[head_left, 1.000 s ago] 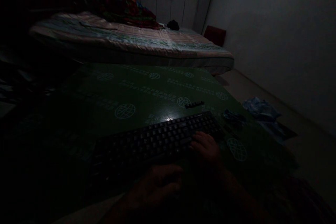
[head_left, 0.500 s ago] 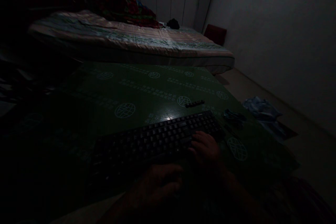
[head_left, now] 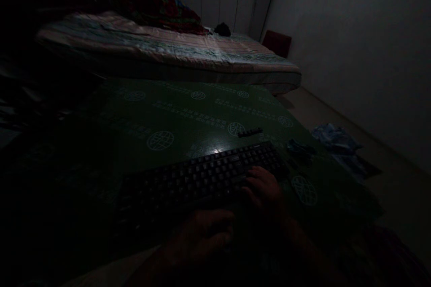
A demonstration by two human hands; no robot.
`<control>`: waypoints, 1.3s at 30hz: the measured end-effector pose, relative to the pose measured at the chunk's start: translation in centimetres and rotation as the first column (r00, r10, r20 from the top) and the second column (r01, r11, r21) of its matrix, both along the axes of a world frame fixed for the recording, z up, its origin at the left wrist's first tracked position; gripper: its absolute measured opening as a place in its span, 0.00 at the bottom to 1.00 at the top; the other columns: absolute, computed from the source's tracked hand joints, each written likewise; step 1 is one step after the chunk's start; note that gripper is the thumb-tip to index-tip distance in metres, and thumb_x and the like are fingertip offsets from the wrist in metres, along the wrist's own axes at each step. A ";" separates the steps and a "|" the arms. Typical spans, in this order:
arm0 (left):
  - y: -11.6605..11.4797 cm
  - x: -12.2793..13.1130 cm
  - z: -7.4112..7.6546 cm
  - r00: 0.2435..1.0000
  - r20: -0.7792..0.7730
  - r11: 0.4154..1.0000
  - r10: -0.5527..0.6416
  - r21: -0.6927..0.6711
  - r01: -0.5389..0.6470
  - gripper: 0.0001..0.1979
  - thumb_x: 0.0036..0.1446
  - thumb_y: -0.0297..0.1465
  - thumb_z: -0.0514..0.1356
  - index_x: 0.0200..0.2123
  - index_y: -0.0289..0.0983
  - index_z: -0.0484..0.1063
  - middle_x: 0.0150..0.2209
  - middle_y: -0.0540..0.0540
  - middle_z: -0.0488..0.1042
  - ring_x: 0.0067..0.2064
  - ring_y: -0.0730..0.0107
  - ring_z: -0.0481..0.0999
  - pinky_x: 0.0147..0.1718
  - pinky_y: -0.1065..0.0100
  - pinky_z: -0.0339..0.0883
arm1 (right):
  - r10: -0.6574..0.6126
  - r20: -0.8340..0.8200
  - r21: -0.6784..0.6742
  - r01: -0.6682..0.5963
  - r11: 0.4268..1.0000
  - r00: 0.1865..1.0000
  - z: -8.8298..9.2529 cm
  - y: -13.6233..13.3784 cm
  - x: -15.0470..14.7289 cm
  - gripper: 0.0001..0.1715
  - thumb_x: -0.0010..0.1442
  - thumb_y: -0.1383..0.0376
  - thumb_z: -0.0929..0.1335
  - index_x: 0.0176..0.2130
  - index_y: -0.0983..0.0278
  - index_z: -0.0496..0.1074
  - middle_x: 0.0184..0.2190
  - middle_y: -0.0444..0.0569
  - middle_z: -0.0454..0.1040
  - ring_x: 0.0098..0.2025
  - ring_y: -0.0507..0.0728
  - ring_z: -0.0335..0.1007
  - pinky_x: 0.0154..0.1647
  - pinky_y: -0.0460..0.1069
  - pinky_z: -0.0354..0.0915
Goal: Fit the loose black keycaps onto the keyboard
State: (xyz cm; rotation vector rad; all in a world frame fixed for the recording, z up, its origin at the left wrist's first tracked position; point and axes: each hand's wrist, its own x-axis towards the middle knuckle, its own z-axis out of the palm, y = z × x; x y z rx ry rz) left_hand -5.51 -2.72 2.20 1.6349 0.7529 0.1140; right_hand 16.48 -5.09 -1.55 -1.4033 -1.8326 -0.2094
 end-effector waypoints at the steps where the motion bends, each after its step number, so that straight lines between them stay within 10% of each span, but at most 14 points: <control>1: 0.0 0.0 0.0 1.000 0.002 1.000 -0.002 0.004 0.002 0.11 0.53 0.33 0.54 0.37 0.35 0.71 0.33 0.49 0.71 0.35 0.70 0.67 0.35 0.69 0.62 | 0.002 -0.003 0.003 -0.002 1.000 1.000 0.0 0.0 0.0 0.07 0.58 0.65 0.65 0.37 0.63 0.72 0.39 0.54 0.74 0.48 0.61 0.69 0.46 0.58 0.68; 9: 0.2 0.4 1.1 0.999 -0.010 0.999 -0.037 0.037 0.037 0.06 0.53 0.29 0.53 0.33 0.35 0.69 0.30 0.52 0.68 0.32 0.74 0.67 0.31 0.73 0.60 | -0.006 -0.050 -0.052 0.004 0.999 0.999 -0.1 0.0 0.2 0.06 0.57 0.64 0.67 0.37 0.62 0.73 0.41 0.54 0.74 0.49 0.61 0.67 0.47 0.59 0.67; 14: -0.5 0.5 1.5 1.000 -0.001 0.944 -0.022 0.330 0.021 0.07 0.55 0.29 0.52 0.29 0.37 0.70 0.26 0.52 0.69 0.28 0.75 0.67 0.27 0.75 0.61 | 0.000 -0.055 -0.051 -0.003 0.999 0.998 0.0 0.1 0.5 0.05 0.57 0.63 0.67 0.35 0.62 0.73 0.40 0.54 0.74 0.48 0.62 0.68 0.46 0.59 0.68; 21: -0.2 1.7 1.1 0.979 0.201 0.532 -0.022 0.832 -0.158 0.12 0.58 0.24 0.49 0.42 0.36 0.69 0.34 0.45 0.74 0.35 0.71 0.73 0.36 0.71 0.69 | 0.007 -0.060 -0.017 -0.008 1.000 0.998 0.2 0.1 0.5 0.06 0.58 0.63 0.66 0.35 0.62 0.73 0.39 0.54 0.74 0.48 0.61 0.69 0.45 0.58 0.68; 28: 2.0 4.3 0.1 0.998 -0.006 0.175 0.068 0.984 -0.006 0.12 0.56 0.24 0.52 0.42 0.32 0.70 0.51 0.33 0.69 0.56 0.49 0.65 0.47 0.49 0.67 | 0.010 -0.050 -0.007 -0.011 1.000 0.999 0.2 0.3 0.5 0.06 0.58 0.63 0.66 0.34 0.62 0.72 0.39 0.53 0.74 0.47 0.60 0.69 0.45 0.57 0.68; 39: 2.3 4.8 -1.4 0.992 -0.002 0.233 0.130 0.972 -0.029 0.10 0.56 0.25 0.53 0.39 0.33 0.72 0.56 0.31 0.64 0.61 0.44 0.57 0.50 0.45 0.64 | -0.025 -0.107 -0.053 0.020 0.998 0.994 0.5 0.1 0.1 0.04 0.57 0.64 0.67 0.33 0.62 0.72 0.41 0.53 0.74 0.49 0.60 0.67 0.48 0.58 0.66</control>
